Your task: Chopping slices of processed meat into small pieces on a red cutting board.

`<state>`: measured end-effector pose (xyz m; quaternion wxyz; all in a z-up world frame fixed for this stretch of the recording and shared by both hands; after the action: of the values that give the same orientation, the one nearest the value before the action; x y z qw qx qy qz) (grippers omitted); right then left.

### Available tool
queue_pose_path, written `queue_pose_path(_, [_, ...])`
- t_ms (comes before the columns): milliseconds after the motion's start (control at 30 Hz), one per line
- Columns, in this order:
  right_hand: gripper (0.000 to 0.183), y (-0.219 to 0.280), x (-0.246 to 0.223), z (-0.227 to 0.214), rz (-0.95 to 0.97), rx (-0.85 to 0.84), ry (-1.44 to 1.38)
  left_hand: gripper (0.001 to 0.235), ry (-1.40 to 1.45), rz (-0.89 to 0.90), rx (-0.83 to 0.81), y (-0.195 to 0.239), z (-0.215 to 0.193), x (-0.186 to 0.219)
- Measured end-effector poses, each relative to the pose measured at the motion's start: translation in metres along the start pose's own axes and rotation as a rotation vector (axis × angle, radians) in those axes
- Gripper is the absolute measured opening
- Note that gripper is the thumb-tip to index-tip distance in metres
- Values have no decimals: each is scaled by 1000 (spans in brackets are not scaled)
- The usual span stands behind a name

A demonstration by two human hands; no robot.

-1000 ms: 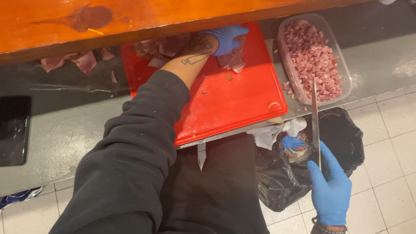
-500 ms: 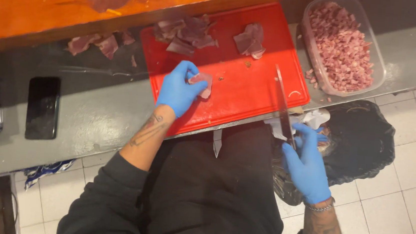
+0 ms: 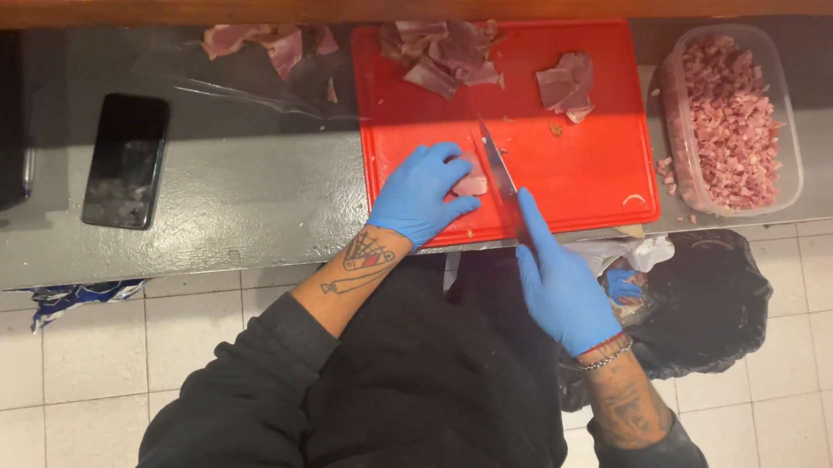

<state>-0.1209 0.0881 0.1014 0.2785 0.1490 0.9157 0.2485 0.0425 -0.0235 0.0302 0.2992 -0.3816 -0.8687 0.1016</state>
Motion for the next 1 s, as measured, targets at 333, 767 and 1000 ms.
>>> queue_pose_path(333, [65, -9, -29, -9, 90, -68, 324, 17, -240, 240, 4, -10, 12, -1])
queue_pose_path(767, [67, -62, -21, 9, -27, 16, 218, 14, -131, 136, 48, -12, 10, -2])
queue_pose_path(1000, [65, -28, -30, -7, 38, -58, 315, 14, -172, 111, 101, -6, 15, -8])
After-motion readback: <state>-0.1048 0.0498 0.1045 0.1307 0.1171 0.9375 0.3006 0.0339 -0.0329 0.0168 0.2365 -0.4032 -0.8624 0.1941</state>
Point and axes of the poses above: each hand's wrist, its own y-axis away from the middle knuckle, its own z-axis out of the palm, x = y × z, the point moved 6 cm from there along -y, towards the middle knuckle, and after that the axes turned 7 degrees about z, right-handed, at the moved point
